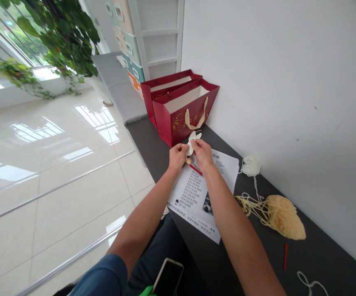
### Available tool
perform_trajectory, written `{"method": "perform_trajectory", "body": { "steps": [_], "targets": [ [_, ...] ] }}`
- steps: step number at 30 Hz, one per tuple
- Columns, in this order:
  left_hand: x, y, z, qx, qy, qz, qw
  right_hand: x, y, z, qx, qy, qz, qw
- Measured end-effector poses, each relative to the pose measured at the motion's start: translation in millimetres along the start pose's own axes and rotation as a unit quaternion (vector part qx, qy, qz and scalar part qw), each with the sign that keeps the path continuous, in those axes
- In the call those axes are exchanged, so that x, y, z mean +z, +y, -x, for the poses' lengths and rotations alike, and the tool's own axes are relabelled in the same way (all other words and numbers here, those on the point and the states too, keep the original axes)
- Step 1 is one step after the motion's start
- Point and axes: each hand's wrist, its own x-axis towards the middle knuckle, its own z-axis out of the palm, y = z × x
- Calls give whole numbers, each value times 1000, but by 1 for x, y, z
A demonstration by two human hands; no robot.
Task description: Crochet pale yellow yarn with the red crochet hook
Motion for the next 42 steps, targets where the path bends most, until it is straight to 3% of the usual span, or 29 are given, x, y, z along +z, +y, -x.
{"method": "perform_trajectory", "body": {
  "steps": [7, 15, 16, 19, 21, 23, 26, 29, 32, 42],
  "targets": [
    [4, 4, 4, 0, -8, -97, 995, 2, 3, -8, 30, 18, -13, 999],
    [-9, 43, 22, 22, -54, -276, 959, -9, 4, -22, -27, 107, 49, 993],
    [-9, 47, 25, 30, -48, -306, 950, -11, 5, -23, -38, 117, 57, 991],
    [-9, 54, 32, 65, -27, -468, 881, -13, 9, -25, -72, 143, 76, 984],
    [-8, 56, 34, 77, -12, -505, 860, -14, 11, -25, -89, 154, 87, 980],
    [-8, 56, 33, 104, 1, -489, 866, -14, 11, -24, -99, 155, 96, 978],
    [-6, 53, 24, 152, -8, -395, 906, -11, 10, -23, -102, 146, 106, 978],
    [-5, 46, 11, 110, -48, -294, 948, -6, 8, -23, -99, 139, 110, 979],
    [-7, 39, 4, 72, -75, -288, 952, -1, 8, -25, -96, 139, 104, 980],
    [-13, 22, -3, 53, -56, -246, 966, 7, 15, -26, -54, 113, 90, 988]
  ]
}}
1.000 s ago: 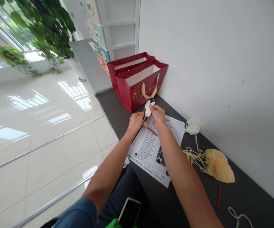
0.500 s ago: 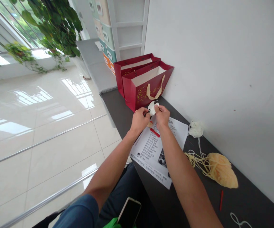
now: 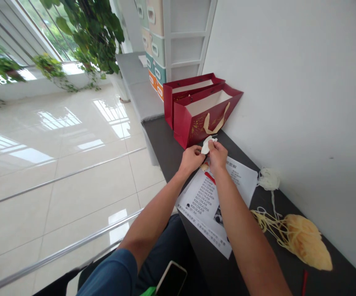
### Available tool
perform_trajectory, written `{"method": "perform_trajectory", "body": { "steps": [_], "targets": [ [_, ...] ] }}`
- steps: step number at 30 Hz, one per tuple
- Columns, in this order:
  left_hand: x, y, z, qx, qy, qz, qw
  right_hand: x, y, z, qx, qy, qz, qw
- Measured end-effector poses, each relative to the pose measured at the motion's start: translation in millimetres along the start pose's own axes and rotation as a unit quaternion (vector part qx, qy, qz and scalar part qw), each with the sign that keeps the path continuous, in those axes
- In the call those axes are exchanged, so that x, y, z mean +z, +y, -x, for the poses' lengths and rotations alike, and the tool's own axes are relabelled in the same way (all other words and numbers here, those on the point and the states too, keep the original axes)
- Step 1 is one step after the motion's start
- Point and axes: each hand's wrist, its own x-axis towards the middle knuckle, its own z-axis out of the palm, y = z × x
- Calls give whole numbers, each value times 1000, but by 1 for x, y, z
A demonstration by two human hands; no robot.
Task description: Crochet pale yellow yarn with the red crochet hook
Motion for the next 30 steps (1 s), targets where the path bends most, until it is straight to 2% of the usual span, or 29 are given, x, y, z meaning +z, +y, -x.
{"method": "perform_trajectory", "body": {
  "steps": [3, 8, 13, 24, 30],
  "targets": [
    [3, -5, -9, -5, 33, 44, 998, 0, 1, 2, -17, -27, 27, 999],
    [6, -13, -20, 6, 60, 48, 997, 2, 0, 6, -25, -62, 51, 996],
    [8, -15, -22, -5, 60, 61, 996, 3, -4, 10, -15, -50, 19, 998],
    [16, -9, -27, -9, 34, 96, 995, 0, 0, 13, 41, -93, -56, 993],
    [17, -6, -21, -13, 28, 130, 991, 0, -1, 15, 18, -73, -67, 995]
  ]
}}
